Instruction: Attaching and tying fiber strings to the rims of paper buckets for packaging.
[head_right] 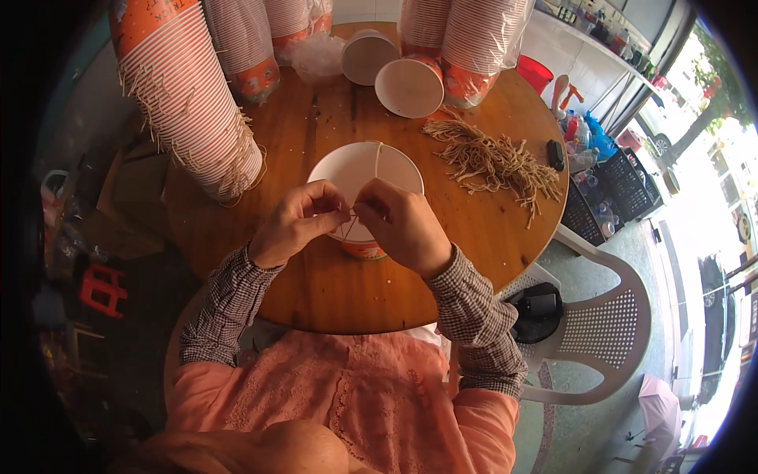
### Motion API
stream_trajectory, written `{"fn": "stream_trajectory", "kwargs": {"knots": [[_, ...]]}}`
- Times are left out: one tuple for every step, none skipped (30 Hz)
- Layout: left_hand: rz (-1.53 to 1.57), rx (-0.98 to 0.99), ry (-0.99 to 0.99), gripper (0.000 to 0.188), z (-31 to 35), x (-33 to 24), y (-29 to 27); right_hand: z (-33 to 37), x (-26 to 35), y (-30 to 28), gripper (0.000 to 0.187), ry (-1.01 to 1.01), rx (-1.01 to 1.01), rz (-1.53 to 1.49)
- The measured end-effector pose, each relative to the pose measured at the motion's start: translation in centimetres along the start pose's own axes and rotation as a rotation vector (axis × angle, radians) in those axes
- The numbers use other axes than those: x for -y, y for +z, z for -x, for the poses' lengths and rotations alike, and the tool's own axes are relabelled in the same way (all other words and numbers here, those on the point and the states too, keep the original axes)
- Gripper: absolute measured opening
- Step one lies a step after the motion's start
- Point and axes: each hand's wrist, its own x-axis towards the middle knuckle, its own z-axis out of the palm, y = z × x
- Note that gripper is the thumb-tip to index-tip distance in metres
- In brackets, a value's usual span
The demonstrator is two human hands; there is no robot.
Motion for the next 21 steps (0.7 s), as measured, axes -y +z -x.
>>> {"fn": "stream_trajectory", "kwargs": {"knots": [[0.000,0.001,0.000,0.008,0.0,-0.1,0.1,0.0,0.1,0.2,0.006,-0.091,-0.070,0.126],[-0.042,0.018,0.019,0.008,0.0,-0.3,0.1,0.0,0.3,0.3,0.006,-0.183,-0.139,0.251],[-0.084,0.036,0.037,0.007,0.1,-0.4,0.2,0.1,0.5,0.5,0.006,-0.185,-0.139,0.250],[-0.086,0.035,0.038,0.007,0.1,-0.3,0.3,0.2,0.7,0.8,0.007,-0.183,-0.157,0.312],[-0.077,0.031,0.071,0.007,-0.1,-0.1,0.4,0.2,0.8,1.0,0.008,-0.177,-0.175,0.376],[-0.068,0.028,0.104,0.006,-0.2,0.0,0.4,0.2,0.7,1.2,0.008,-0.175,-0.175,0.377],[-0.067,0.029,0.104,0.006,-0.3,0.0,0.4,0.2,0.5,1.5,0.008,-0.204,-0.217,0.406],[-0.006,0.008,0.064,0.006,-0.3,0.0,0.4,0.3,0.3,1.7,0.008,-0.236,-0.259,0.434],[0.055,-0.014,0.025,0.006,-0.3,0.0,0.5,0.4,0.2,1.8,0.008,-0.237,-0.259,0.433],[0.054,-0.015,0.024,0.006,-0.4,0.1,0.4,0.4,0.0,1.8,0.008,-0.317,-0.285,0.472],[0.077,-0.044,0.032,0.007,-0.4,0.2,0.4,0.5,0.0,1.9,0.008,-0.397,-0.311,0.510],[0.101,-0.073,0.039,0.009,-0.5,0.3,0.3,0.6,-0.1,1.9,0.008,-0.397,-0.311,0.510],[0.101,-0.074,0.039,0.009,-0.5,0.3,0.3,0.6,-0.2,2.0,0.008,-0.458,-0.312,0.572],[0.076,-0.064,0.037,0.010,-0.5,0.3,0.2,0.6,-0.4,2.0,0.009,-0.518,-0.313,0.634],[0.052,-0.054,0.036,0.011,-0.6,0.4,0.2,0.6,-0.7,1.9,0.010,-0.540,-0.314,0.648],[0.052,-0.053,0.035,0.011,-0.6,0.4,0.3,0.6,-0.7,1.9,0.010,-0.539,-0.315,0.648],[0.086,-0.080,0.057,0.012,-0.6,0.4,0.6,0.7,-0.8,1.8,0.010,-0.552,-0.320,0.654],[0.121,-0.107,0.079,0.012,-0.6,0.4,0.8,0.7,-0.8,1.8,0.010,-0.565,-0.325,0.659],[0.120,-0.108,0.078,0.012,-0.6,0.4,0.7,0.7,-0.9,1.8,0.010,-0.565,-0.325,0.659],[0.093,-0.103,0.071,0.012,-0.5,0.6,0.5,0.7,-1.0,1.8,0.009,-0.567,-0.333,0.651],[0.066,-0.099,0.063,0.013,-0.5,0.7,0.4,0.7,-1.1,1.8,0.009,-0.569,-0.341,0.644]]}}
